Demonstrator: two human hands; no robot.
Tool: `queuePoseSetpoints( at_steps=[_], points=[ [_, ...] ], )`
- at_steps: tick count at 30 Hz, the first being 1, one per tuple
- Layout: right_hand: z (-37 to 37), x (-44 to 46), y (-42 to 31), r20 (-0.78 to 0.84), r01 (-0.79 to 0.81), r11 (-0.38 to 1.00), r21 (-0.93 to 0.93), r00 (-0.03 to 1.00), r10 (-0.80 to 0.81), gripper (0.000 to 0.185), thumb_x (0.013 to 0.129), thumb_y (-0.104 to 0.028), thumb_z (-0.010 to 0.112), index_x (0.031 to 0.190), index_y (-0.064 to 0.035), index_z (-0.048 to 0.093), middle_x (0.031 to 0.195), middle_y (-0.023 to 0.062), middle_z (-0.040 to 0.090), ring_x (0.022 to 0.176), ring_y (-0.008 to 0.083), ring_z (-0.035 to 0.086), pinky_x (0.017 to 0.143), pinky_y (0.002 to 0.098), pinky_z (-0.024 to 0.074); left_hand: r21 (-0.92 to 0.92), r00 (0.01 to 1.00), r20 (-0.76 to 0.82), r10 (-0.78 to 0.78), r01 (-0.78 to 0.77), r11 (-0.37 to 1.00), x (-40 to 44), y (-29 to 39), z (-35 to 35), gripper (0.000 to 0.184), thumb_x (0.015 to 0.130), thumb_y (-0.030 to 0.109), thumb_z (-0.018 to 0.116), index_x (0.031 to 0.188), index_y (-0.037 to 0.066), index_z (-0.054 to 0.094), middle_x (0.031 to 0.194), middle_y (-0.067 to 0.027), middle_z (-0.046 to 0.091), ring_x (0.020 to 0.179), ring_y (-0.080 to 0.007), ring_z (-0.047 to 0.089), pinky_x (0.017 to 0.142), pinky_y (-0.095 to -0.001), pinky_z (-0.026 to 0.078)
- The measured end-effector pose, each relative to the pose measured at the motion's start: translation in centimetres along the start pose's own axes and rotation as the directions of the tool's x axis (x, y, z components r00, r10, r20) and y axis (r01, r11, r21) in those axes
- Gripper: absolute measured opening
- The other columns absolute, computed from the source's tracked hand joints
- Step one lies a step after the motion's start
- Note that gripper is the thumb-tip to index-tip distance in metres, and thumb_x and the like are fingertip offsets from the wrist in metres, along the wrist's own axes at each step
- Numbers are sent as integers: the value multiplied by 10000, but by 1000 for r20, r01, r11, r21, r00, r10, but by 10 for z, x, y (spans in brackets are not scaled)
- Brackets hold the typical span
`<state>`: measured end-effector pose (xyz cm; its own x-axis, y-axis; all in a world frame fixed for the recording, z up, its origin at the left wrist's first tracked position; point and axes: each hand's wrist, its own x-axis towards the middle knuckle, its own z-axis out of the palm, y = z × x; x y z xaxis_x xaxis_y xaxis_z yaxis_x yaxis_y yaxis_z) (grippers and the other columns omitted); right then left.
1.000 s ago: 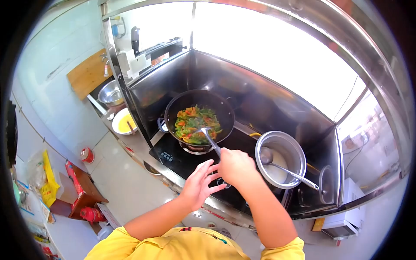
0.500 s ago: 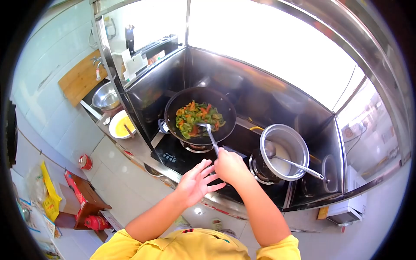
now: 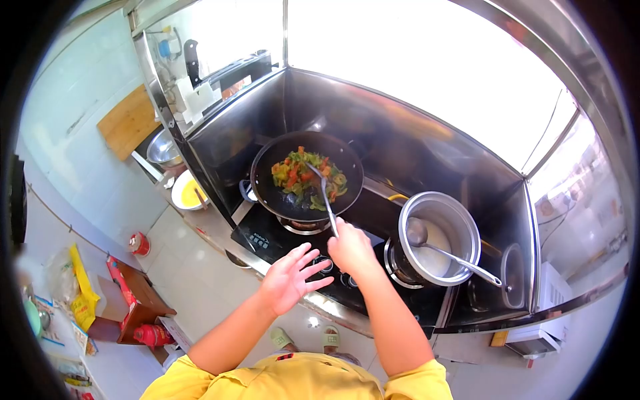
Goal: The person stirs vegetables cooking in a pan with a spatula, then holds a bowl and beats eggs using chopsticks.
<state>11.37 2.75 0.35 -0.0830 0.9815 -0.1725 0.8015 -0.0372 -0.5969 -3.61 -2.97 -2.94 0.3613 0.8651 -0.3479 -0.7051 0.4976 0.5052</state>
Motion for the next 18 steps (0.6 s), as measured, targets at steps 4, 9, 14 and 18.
queuePoseSetpoints(
  at_steps=[4,9,14,18],
  points=[
    [-28,-13,27,-29,22,1000,3,999,-21,425,829,-132,485,1204,66,500,1055,256,607,882,397,626,834,456,484,-2,1000,-7,-7,7,1000,12,-13,17,624,951,280,517,1428,25,205,1493,-179,170,1299,-359,357,1001,-563,409],
    [-22,42,56,207,-208,831,516,972,115,109,865,-87,510,873,21,498,648,119,569,431,135,512,345,290,367,5,999,-51,4,-3,1000,22,-28,30,570,947,268,526,1394,18,275,1470,-177,218,1292,-359,365,992,-558,419],
    [6,91,39,378,-360,421,833,925,43,38,873,-42,503,851,-23,479,597,37,475,411,83,403,334,234,295,12,992,-109,58,-57,998,21,-30,29,553,945,260,529,1383,18,293,1453,-171,245,1277,-349,386,989,-547,425],
    [-5,74,36,382,-220,726,652,922,-64,89,850,-48,502,920,4,522,606,46,499,413,107,439,338,259,327,12,989,-126,77,-76,997,24,-34,24,543,948,267,522,1377,18,302,1412,-152,301,1247,-328,421,990,-535,427]
  ],
)
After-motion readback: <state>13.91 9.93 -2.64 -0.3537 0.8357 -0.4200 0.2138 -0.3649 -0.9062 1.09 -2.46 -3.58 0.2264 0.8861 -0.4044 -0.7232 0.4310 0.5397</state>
